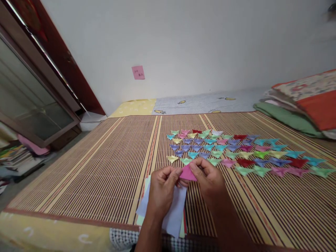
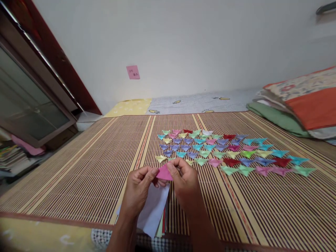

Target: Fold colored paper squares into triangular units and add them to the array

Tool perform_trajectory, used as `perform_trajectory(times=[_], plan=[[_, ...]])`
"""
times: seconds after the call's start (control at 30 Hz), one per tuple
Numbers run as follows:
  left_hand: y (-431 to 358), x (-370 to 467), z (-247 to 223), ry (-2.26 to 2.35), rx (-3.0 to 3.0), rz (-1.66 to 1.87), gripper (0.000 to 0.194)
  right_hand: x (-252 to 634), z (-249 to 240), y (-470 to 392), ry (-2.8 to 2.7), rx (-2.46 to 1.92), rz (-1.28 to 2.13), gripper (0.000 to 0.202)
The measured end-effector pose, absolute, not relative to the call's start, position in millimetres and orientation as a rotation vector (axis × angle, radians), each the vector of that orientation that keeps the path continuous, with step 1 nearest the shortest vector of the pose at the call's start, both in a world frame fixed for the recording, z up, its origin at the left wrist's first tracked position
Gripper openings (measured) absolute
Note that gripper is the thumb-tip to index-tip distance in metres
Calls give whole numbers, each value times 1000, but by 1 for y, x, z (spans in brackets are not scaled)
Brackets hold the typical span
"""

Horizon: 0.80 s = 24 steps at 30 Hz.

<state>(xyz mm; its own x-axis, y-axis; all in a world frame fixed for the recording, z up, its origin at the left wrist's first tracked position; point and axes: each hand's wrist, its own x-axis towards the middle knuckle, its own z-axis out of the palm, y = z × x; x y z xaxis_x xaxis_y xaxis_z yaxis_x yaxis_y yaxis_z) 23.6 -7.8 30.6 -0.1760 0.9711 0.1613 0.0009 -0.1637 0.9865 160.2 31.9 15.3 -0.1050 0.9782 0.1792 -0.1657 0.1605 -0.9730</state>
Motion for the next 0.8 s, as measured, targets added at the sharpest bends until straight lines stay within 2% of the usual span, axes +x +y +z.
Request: perform_trajectory(times=[0.07, 0.17, 0.27, 0.53, 0.67, 0.8], plan=[[-10, 18, 34, 1214, 1289, 1453, 44, 163, 15, 33, -1226, -899, 1290, 26], [-12, 10, 36, 1162, 1249, 1381, 24, 165, 12, 36, -1208, -890, 1281, 27], [-13, 7, 35, 1169, 1248, 1380, 19, 165, 10, 37, -1237, -865, 1273, 29], [-12, 12, 33, 1192, 1287, 1396, 29, 164, 9, 38, -1222, -901, 1230, 27], [-9, 14, 30, 1131, 1217, 1325, 24, 166, 12, 37, -1279, -873, 1223, 25], [-10, 19, 28, 1185, 1197, 1256, 28, 165, 16, 35, -1402, -860, 1245, 22]])
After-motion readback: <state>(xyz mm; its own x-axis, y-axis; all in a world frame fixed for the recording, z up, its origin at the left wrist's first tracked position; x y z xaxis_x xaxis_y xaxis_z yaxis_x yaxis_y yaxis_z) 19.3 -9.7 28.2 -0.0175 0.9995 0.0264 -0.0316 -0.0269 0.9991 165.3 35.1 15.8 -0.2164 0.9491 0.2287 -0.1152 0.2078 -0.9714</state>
